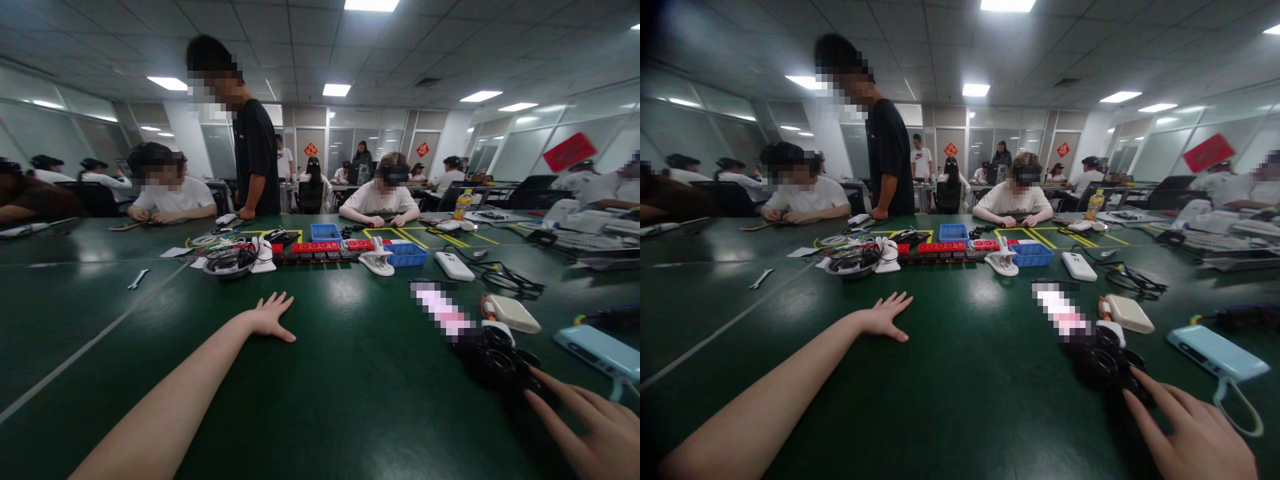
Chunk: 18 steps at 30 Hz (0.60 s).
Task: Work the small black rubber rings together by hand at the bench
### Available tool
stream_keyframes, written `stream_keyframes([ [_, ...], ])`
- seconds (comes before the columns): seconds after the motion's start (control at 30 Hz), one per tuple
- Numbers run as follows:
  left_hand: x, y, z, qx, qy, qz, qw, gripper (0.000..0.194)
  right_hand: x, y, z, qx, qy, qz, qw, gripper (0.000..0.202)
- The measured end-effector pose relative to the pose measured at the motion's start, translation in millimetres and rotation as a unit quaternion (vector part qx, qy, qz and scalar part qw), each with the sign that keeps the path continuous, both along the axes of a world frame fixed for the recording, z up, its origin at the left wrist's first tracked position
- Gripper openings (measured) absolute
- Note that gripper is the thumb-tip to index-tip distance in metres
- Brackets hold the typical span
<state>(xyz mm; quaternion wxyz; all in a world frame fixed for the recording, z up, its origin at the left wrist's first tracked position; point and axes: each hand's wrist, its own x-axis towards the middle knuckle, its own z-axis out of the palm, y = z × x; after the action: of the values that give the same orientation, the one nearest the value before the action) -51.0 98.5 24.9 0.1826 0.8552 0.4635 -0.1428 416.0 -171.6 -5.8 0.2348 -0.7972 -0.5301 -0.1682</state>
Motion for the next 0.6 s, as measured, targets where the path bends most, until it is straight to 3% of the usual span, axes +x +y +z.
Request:
stream_keyframes([
  [0.17, -0.1, -0.6, 0.9, -0.001, -0.004, 0.005, 1.000, 0.114, -6.1, 3.8, 8.6, -0.034, -0.081, 0.032, 0.996, 0.045],
  [0.43, 0.4, -2.2, 2.9, -0.008, -0.010, 0.006, 1.000, 0.115, -3.1, 12.0, 14.5, -0.056, 0.046, 0.008, 0.997, 0.035],
  [0.6, 0.4, -1.4, 2.3, -0.007, -0.011, 0.005, 1.000, 0.115, -9.9, 7.1, 10.3, -0.045, 0.011, 0.004, 0.999, 0.037],
])
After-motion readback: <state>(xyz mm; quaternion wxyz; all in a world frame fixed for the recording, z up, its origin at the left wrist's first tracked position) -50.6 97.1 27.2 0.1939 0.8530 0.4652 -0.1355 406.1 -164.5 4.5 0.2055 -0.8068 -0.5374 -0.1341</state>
